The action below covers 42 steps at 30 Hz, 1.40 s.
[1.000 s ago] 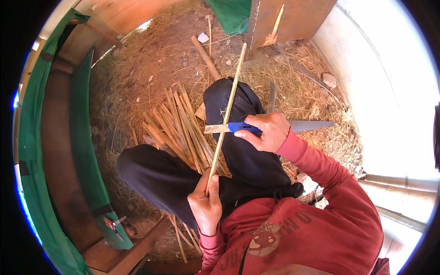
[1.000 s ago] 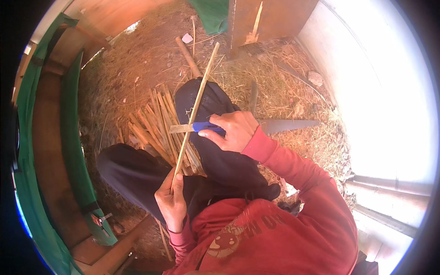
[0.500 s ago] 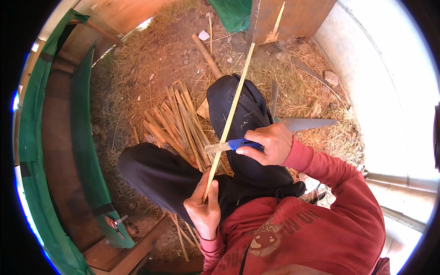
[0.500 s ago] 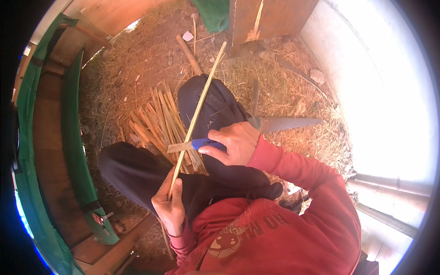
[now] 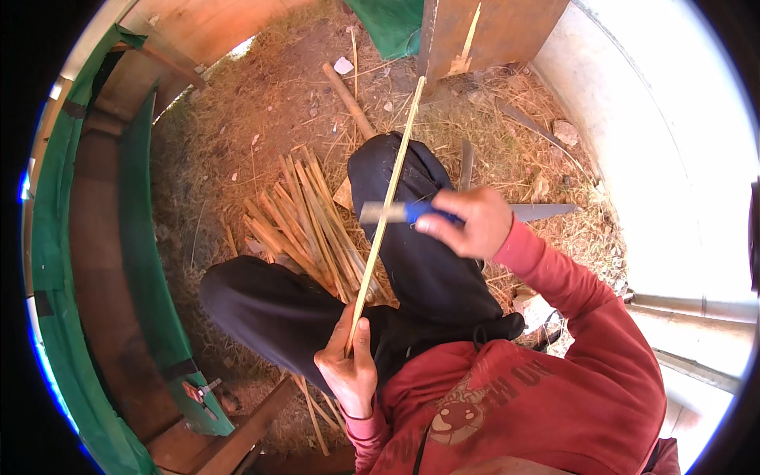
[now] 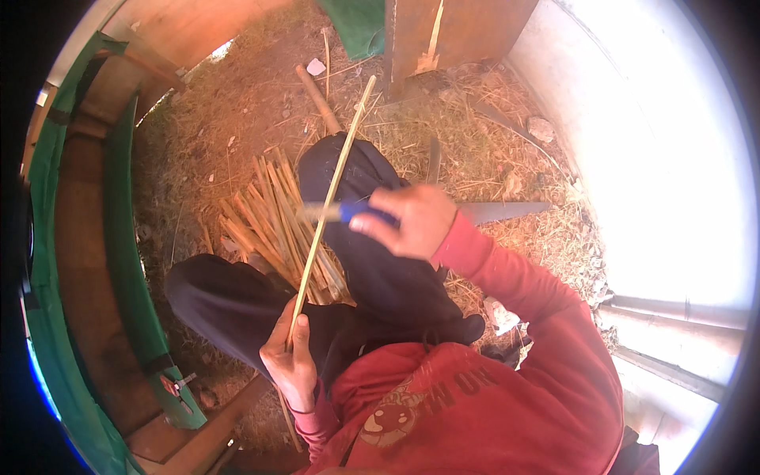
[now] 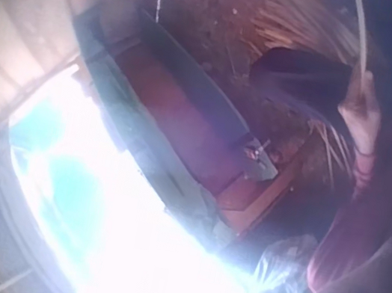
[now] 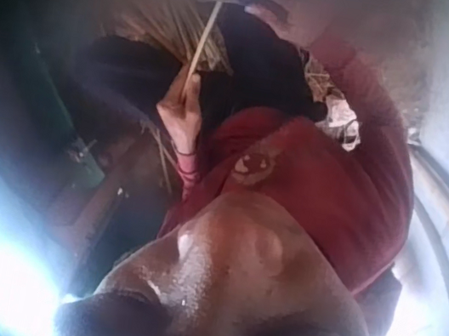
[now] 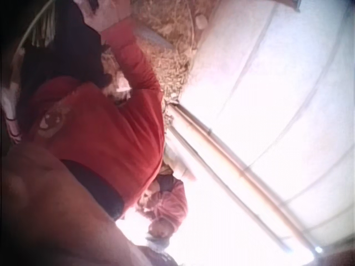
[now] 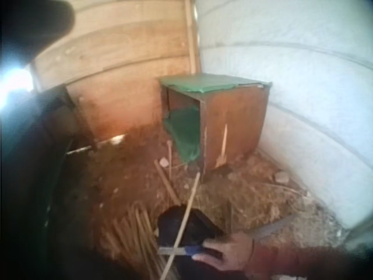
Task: The person sits on the ground and uses a knife to shave thin strips of bamboo. They hold the bamboo in their left hand and scrape the blade along the length of the strip to remove the outer layer, creating a pile of processed bamboo pieces.
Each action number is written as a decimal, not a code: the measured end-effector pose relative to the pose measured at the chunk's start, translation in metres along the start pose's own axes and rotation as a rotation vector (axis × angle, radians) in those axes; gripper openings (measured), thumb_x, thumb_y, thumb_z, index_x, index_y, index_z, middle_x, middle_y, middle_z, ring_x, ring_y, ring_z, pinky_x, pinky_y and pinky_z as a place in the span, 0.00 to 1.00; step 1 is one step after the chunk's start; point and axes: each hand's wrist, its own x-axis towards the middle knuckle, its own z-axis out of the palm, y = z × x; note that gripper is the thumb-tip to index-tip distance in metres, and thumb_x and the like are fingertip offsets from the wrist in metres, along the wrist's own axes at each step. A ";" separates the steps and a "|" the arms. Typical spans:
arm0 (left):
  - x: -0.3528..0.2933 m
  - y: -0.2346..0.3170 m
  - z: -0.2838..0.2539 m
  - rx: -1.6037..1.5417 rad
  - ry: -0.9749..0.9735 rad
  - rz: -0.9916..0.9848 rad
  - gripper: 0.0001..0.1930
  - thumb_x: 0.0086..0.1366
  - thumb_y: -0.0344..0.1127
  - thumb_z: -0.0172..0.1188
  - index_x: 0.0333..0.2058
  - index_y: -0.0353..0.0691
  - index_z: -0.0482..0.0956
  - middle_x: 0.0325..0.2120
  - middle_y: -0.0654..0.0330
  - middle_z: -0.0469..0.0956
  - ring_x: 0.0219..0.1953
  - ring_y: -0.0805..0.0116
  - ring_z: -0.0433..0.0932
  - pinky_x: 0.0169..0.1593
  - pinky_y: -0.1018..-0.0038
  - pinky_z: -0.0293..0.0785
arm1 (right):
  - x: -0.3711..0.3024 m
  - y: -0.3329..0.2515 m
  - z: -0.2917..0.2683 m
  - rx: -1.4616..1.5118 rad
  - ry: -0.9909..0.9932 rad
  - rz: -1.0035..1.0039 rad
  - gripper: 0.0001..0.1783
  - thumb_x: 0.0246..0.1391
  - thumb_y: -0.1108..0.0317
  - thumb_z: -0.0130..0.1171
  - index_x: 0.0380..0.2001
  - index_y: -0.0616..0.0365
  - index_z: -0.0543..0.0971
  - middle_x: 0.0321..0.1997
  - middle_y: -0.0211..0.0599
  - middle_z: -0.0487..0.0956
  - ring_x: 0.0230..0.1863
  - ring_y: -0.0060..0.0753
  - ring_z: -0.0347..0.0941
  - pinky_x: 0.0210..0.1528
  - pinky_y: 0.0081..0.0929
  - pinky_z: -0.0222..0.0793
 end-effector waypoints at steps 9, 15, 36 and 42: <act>0.004 -0.005 0.005 0.023 0.054 0.135 0.15 0.67 0.31 0.59 0.51 0.35 0.81 0.23 0.60 0.80 0.21 0.85 0.60 0.22 0.80 0.56 | 0.005 0.012 0.014 -0.116 0.024 -0.018 0.19 0.55 0.49 0.64 0.28 0.55 0.80 0.15 0.40 0.75 0.17 0.47 0.74 0.19 0.39 0.66; 0.006 -0.002 0.007 0.071 0.057 0.175 0.15 0.67 0.30 0.59 0.51 0.35 0.80 0.19 0.63 0.76 0.21 0.85 0.60 0.22 0.80 0.57 | 0.013 0.028 0.012 -0.186 0.090 0.064 0.19 0.56 0.48 0.63 0.26 0.54 0.81 0.13 0.42 0.74 0.15 0.48 0.73 0.18 0.40 0.65; 0.001 -0.011 -0.013 0.004 0.026 0.087 0.14 0.68 0.33 0.59 0.49 0.33 0.81 0.16 0.69 0.67 0.21 0.84 0.55 0.22 0.79 0.48 | 0.034 0.070 -0.006 -0.245 0.087 0.192 0.23 0.56 0.41 0.60 0.30 0.50 0.85 0.13 0.46 0.74 0.15 0.50 0.73 0.20 0.41 0.68; 0.000 -0.005 -0.018 -0.042 -0.002 -0.021 0.18 0.67 0.35 0.60 0.50 0.27 0.79 0.28 0.64 0.78 0.30 0.81 0.67 0.36 0.82 0.65 | 0.030 0.066 0.000 -0.237 0.112 0.131 0.22 0.57 0.42 0.59 0.31 0.50 0.85 0.13 0.44 0.74 0.15 0.49 0.73 0.20 0.40 0.69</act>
